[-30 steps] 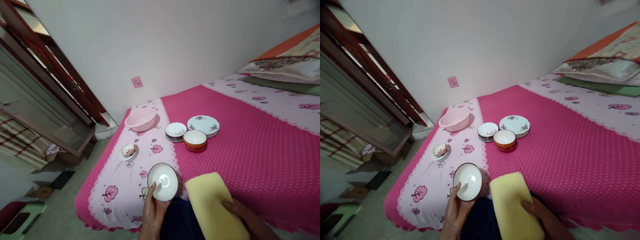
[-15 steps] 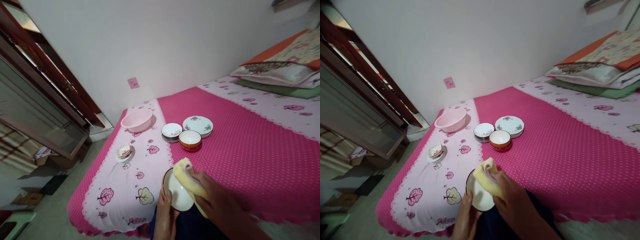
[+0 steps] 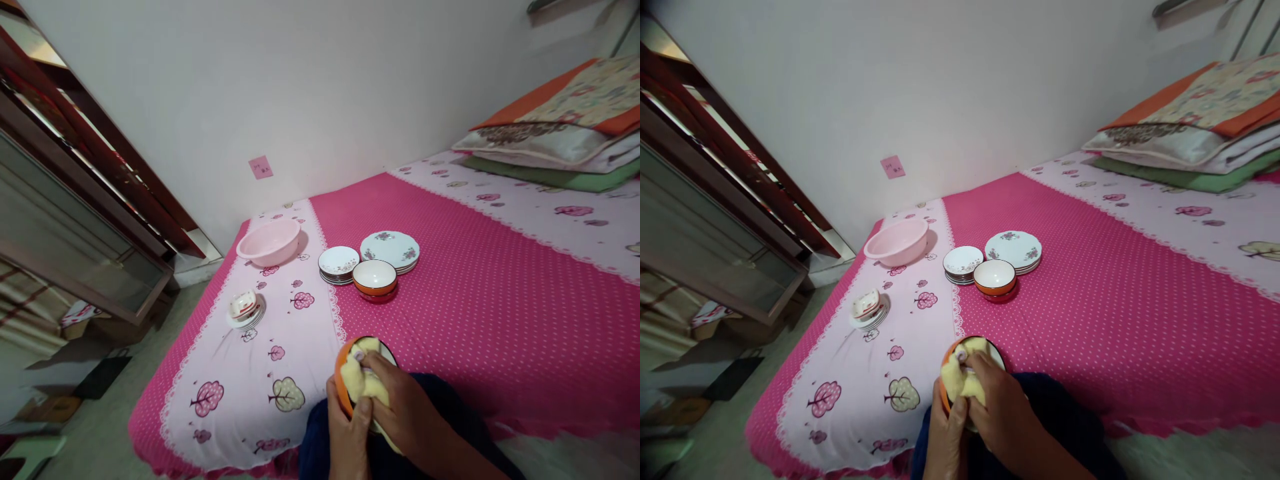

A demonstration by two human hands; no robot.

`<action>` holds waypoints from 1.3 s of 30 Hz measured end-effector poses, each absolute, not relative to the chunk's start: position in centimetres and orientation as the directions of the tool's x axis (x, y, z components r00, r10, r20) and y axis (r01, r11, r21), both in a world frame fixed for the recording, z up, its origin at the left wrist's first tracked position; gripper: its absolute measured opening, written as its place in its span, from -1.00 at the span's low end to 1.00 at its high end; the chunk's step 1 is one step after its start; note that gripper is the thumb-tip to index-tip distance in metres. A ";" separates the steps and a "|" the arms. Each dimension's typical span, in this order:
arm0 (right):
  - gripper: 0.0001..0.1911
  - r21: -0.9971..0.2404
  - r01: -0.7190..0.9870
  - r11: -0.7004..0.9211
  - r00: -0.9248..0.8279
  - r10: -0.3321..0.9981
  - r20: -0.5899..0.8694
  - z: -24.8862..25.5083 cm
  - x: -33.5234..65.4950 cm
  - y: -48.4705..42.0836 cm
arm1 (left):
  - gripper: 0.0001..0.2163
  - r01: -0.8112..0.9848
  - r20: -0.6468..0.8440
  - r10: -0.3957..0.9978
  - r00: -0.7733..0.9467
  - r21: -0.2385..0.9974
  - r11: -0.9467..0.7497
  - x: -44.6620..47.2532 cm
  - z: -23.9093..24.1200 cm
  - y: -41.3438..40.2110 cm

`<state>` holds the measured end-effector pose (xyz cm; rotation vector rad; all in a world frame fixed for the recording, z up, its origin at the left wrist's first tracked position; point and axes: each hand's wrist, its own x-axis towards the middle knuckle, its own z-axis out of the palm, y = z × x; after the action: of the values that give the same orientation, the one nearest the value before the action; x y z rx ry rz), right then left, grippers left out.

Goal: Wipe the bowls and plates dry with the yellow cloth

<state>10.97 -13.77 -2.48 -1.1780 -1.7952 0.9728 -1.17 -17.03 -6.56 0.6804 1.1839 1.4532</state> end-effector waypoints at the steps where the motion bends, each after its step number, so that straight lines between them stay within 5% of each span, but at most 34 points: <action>1: -0.60 -0.915 0.325 0.238 -0.274 0.950 0.149 -2.5 10.9 -13.8 | -0.29 -0.365 -0.182 0.957 -0.227 0.927 0.090 -1.1 -6.5 -17.2; 10: -0.34 -0.977 0.212 -0.023 -0.175 0.983 -0.061 -5.3 11.6 -14.6 | -0.25 -0.405 -0.171 0.985 -0.026 0.902 0.146 -2.6 -5.8 -18.0; 15: -0.54 -0.997 0.072 -0.020 -0.303 0.952 -0.042 -3.5 12.1 -14.5 | -0.28 -0.532 -0.138 0.958 0.250 0.808 0.255 -4.0 -3.9 -18.0; 19: -0.57 -0.994 -0.075 -0.081 -0.344 0.938 -0.050 -3.5 12.2 -14.8 | -0.10 -0.547 -0.175 0.952 0.252 0.786 0.289 -4.1 -4.1 -18.3; 24: -0.43 -0.993 0.014 -0.119 -0.284 0.952 -0.118 -5.6 12.4 -15.4 | -0.06 -0.630 -0.229 0.955 0.188 0.718 0.296 -3.2 -5.9 -18.9; 30: -0.44 -0.983 0.186 -0.010 -0.362 0.929 -0.078 -4.6 13.0 -15.7 | -0.11 -0.620 -0.157 0.969 0.189 0.746 0.241 -3.0 -5.8 -19.0; 33: -0.60 -0.971 0.218 0.094 -0.489 0.872 -0.025 -2.2 12.9 -15.5 | -0.16 -0.611 -0.097 0.976 0.197 0.766 0.199 -3.2 -5.4 -18.8; 39: -0.70 -0.906 0.186 0.381 -0.610 0.767 0.198 0.3 12.2 -15.4 | -0.25 -0.509 -0.201 0.947 0.250 0.805 0.305 -3.8 -3.9 -18.6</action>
<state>12.20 -15.44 0.28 -0.8161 -2.0274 1.2178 -3.83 -18.55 -3.86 0.6848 0.7769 1.1043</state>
